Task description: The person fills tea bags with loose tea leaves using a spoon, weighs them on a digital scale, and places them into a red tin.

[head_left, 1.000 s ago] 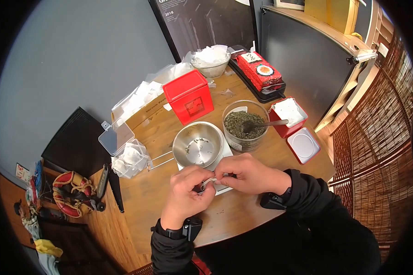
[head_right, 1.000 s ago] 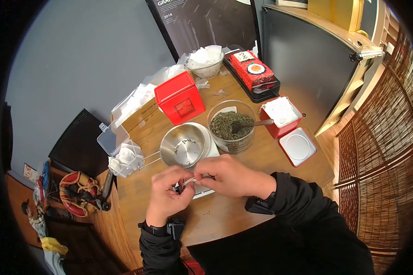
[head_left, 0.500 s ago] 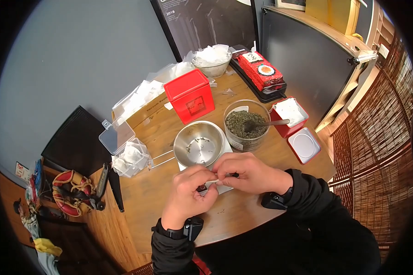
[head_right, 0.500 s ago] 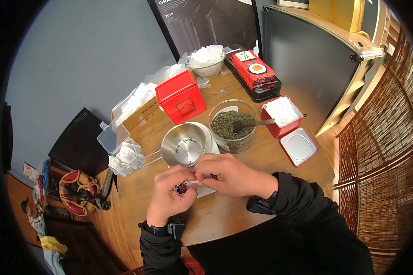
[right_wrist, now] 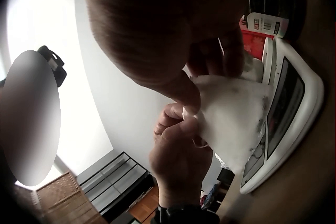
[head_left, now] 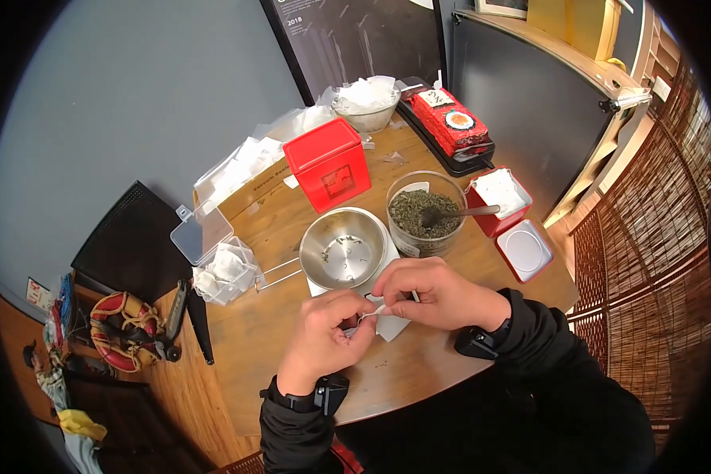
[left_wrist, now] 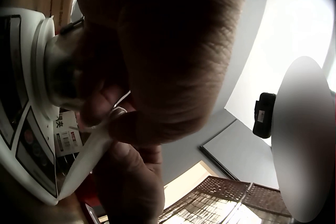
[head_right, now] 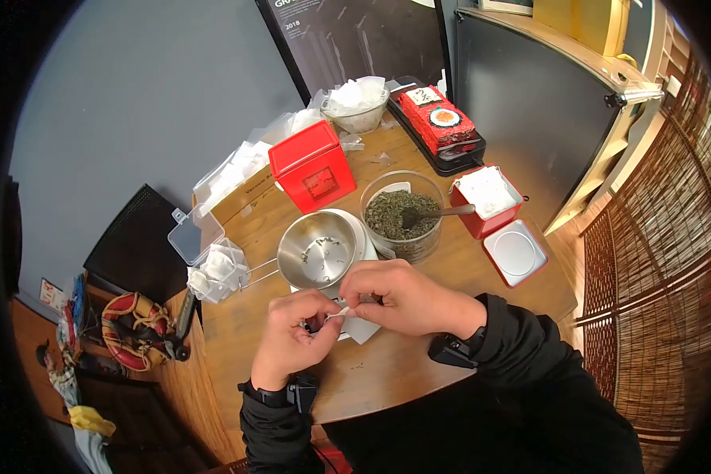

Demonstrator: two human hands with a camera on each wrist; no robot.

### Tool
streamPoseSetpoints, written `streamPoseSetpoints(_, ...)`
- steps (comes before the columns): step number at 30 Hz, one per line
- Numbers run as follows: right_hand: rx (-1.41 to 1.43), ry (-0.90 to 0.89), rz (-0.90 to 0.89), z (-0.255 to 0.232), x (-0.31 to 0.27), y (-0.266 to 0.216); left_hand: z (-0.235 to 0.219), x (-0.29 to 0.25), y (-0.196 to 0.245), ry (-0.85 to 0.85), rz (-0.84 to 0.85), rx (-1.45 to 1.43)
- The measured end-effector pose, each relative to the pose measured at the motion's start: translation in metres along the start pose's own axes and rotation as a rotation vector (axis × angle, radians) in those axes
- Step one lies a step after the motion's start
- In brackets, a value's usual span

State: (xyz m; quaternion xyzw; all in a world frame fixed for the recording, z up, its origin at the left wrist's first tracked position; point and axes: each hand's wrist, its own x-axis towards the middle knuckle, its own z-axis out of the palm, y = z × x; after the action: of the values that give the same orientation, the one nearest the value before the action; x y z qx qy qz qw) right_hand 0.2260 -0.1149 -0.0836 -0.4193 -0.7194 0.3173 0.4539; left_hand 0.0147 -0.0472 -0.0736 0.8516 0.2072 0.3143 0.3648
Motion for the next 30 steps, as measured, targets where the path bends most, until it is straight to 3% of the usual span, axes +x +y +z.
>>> streamPoseSetpoints(17, -0.043, -0.056, 0.115, 0.001, -0.003, -0.003, 0.004, 0.000, 0.000, -0.006, 0.002, -0.025)
streamPoseSetpoints(19, -0.052, 0.021, -0.083, 0.006, -0.002, 0.008, 0.004, -0.001, 0.000, -0.009, 0.000, -0.023)
streamPoseSetpoints(30, -0.074, -0.037, -0.040, 0.005, -0.003, 0.013, 0.002, -0.002, 0.004, -0.059, -0.072, -0.062)
